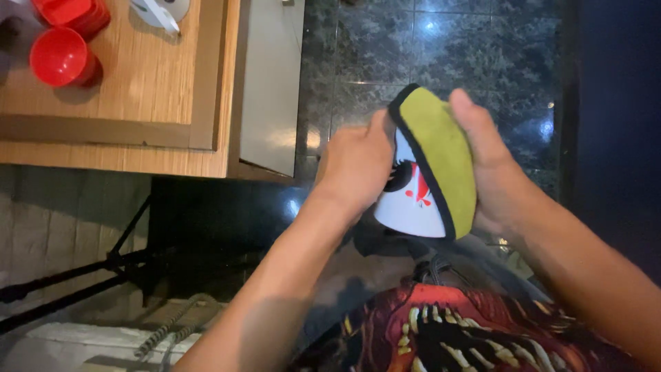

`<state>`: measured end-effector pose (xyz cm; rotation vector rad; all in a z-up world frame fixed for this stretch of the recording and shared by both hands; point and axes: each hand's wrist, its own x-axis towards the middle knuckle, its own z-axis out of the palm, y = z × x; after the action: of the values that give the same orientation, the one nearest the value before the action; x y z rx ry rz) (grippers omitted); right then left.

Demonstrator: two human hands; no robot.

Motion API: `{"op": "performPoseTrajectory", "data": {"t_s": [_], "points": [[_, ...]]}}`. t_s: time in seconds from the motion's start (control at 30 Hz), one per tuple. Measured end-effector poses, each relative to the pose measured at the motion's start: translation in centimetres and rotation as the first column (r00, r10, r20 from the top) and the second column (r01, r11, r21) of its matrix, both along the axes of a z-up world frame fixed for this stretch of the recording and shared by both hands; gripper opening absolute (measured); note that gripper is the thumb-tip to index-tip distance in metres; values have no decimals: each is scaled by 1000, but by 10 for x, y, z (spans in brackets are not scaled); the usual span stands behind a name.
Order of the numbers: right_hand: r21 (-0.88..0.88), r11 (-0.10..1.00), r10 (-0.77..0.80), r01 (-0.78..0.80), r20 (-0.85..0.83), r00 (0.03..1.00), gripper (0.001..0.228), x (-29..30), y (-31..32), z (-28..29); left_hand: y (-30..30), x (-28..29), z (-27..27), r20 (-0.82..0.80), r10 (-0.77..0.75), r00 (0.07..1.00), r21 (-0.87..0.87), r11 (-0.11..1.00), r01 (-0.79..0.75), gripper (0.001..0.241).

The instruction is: Drying a white ceramic mug with a rooster print using a microfiber cloth.

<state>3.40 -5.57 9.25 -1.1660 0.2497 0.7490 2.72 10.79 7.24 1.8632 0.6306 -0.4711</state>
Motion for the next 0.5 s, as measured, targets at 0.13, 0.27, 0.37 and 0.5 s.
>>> {"op": "performPoseTrajectory", "data": {"t_s": [0.13, 0.27, 0.37, 0.5], "points": [[-30, 999, 33, -33, -3, 999, 71, -7, -2, 3, 0, -4, -11, -25, 158, 987, -257, 953, -159, 65], [-355, 919, 275, -174, 257, 927, 65, -10, 6, 11, 3, -15, -26, -121, 282, 952, -430, 849, -306, 64], [-527, 841, 351, -123, 358, 865, 67, -8, 18, 28, 3, -15, -25, -123, 277, 953, -438, 846, -303, 64], [-367, 927, 214, -72, 362, 907, 63, -4, 11, 23, 1, -7, -29, 25, 233, 972, -446, 873, -198, 67]]}}
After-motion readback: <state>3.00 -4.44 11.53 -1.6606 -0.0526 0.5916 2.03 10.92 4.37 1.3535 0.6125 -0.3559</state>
